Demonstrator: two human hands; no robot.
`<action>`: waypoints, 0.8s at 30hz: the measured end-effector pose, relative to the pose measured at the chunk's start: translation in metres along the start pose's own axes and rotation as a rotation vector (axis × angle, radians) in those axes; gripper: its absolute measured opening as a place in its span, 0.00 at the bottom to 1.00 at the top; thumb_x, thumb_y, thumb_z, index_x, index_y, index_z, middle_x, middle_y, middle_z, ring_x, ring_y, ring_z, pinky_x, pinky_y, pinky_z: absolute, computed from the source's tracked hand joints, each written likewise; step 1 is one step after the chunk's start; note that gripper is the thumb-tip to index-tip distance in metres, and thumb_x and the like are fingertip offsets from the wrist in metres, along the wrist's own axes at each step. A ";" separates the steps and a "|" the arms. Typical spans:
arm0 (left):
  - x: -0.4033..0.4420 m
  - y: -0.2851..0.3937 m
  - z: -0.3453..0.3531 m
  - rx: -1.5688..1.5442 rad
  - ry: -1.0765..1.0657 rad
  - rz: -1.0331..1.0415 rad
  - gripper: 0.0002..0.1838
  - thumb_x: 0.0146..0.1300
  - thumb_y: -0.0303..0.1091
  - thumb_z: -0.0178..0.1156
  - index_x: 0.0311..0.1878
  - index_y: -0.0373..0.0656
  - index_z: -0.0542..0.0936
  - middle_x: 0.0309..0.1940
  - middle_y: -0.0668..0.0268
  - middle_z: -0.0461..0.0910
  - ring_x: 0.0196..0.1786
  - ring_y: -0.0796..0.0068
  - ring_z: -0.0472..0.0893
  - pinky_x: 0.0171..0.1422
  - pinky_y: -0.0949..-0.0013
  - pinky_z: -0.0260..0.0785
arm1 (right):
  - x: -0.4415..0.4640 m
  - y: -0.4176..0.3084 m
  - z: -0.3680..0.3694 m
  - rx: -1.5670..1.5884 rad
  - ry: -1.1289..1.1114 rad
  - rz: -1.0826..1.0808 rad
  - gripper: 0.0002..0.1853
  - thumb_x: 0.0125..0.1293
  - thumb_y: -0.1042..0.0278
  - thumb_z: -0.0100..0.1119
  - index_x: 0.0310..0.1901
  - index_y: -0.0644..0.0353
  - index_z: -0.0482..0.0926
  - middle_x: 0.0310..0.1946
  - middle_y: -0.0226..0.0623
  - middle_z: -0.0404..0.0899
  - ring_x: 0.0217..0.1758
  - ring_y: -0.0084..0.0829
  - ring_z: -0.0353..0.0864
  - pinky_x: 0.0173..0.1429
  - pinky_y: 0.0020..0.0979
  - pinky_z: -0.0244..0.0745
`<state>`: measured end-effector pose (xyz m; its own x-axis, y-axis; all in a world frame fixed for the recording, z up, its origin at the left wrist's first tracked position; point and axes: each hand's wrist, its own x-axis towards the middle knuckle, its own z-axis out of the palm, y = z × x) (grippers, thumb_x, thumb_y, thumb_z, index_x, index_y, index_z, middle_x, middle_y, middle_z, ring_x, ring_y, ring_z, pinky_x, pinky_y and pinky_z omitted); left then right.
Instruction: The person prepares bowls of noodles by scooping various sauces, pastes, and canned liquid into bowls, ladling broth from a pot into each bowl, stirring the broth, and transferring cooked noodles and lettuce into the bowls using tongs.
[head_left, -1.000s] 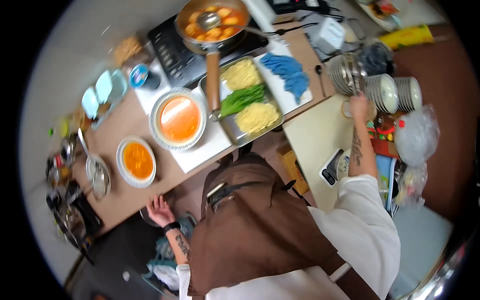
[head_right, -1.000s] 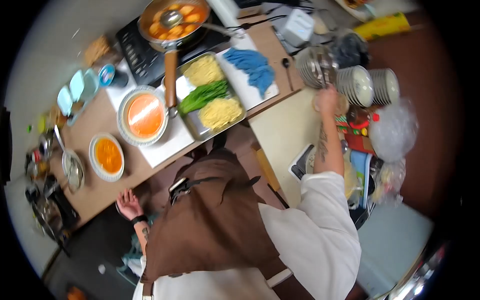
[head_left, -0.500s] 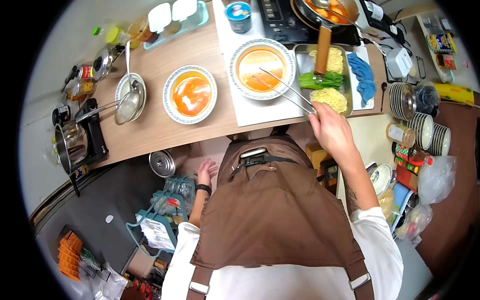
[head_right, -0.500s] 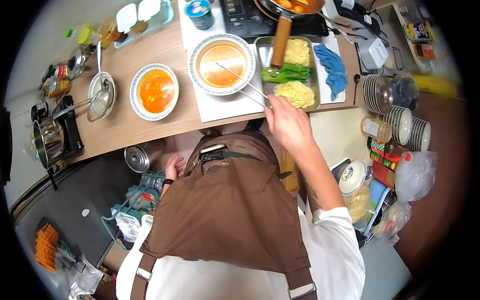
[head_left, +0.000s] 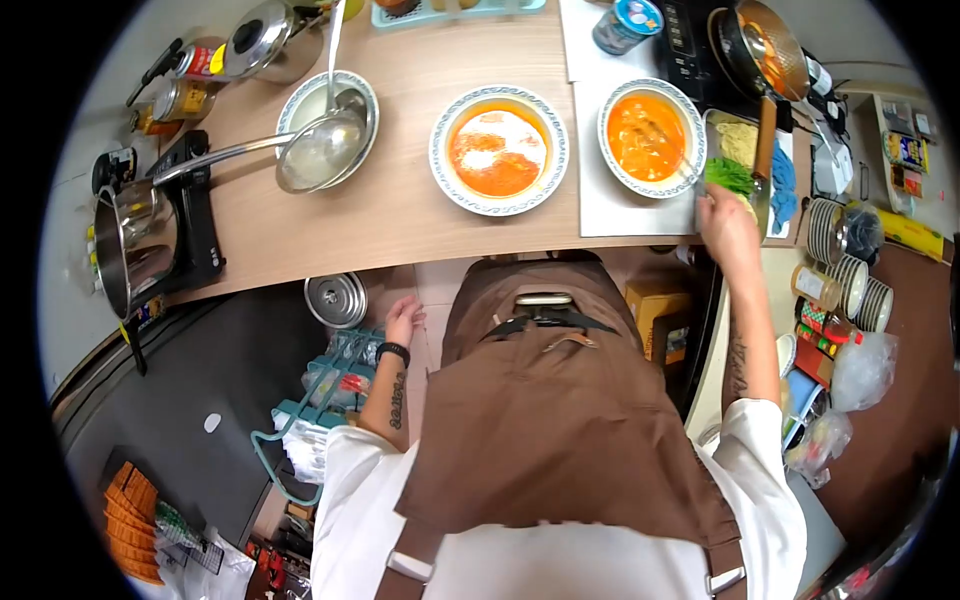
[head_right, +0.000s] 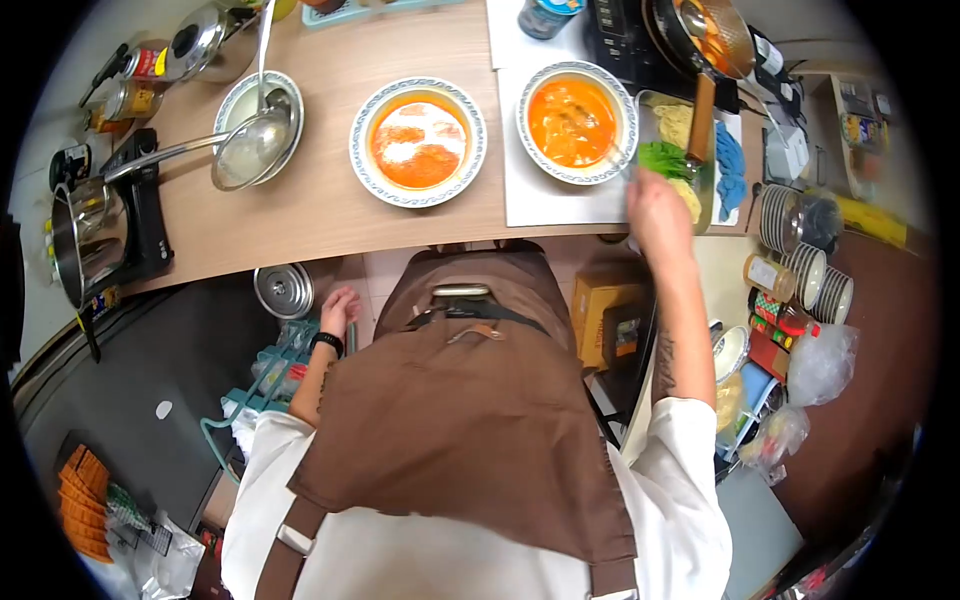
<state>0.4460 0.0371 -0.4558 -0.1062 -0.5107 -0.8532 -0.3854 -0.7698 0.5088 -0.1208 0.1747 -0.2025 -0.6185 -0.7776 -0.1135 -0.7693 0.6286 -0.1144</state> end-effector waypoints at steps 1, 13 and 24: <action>0.000 0.000 0.000 0.011 -0.008 0.002 0.21 0.66 0.41 0.65 0.60 0.44 0.78 0.44 0.67 0.84 0.40 0.73 0.84 0.40 0.70 0.73 | -0.001 0.002 -0.011 -0.058 -0.074 0.039 0.14 0.69 0.62 0.56 0.47 0.63 0.82 0.38 0.55 0.84 0.45 0.54 0.84 0.51 0.50 0.78; 0.016 -0.026 0.076 0.066 -0.092 0.012 0.22 0.66 0.40 0.66 0.62 0.44 0.77 0.42 0.66 0.83 0.38 0.76 0.81 0.39 0.70 0.74 | 0.001 -0.007 -0.029 -0.088 -0.179 -0.033 0.17 0.67 0.63 0.58 0.53 0.62 0.82 0.42 0.57 0.84 0.48 0.54 0.84 0.55 0.47 0.79; 0.012 -0.017 0.078 0.027 -0.072 0.023 0.23 0.67 0.42 0.63 0.63 0.47 0.76 0.52 0.64 0.82 0.47 0.71 0.83 0.45 0.66 0.75 | 0.002 0.012 -0.032 -0.042 -0.150 -0.087 0.11 0.67 0.64 0.56 0.44 0.63 0.79 0.38 0.54 0.84 0.42 0.56 0.83 0.49 0.52 0.78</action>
<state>0.3796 0.0738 -0.4839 -0.1809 -0.4988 -0.8476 -0.4069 -0.7467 0.5262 -0.1363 0.1797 -0.1722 -0.5209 -0.8157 -0.2515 -0.8267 0.5555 -0.0896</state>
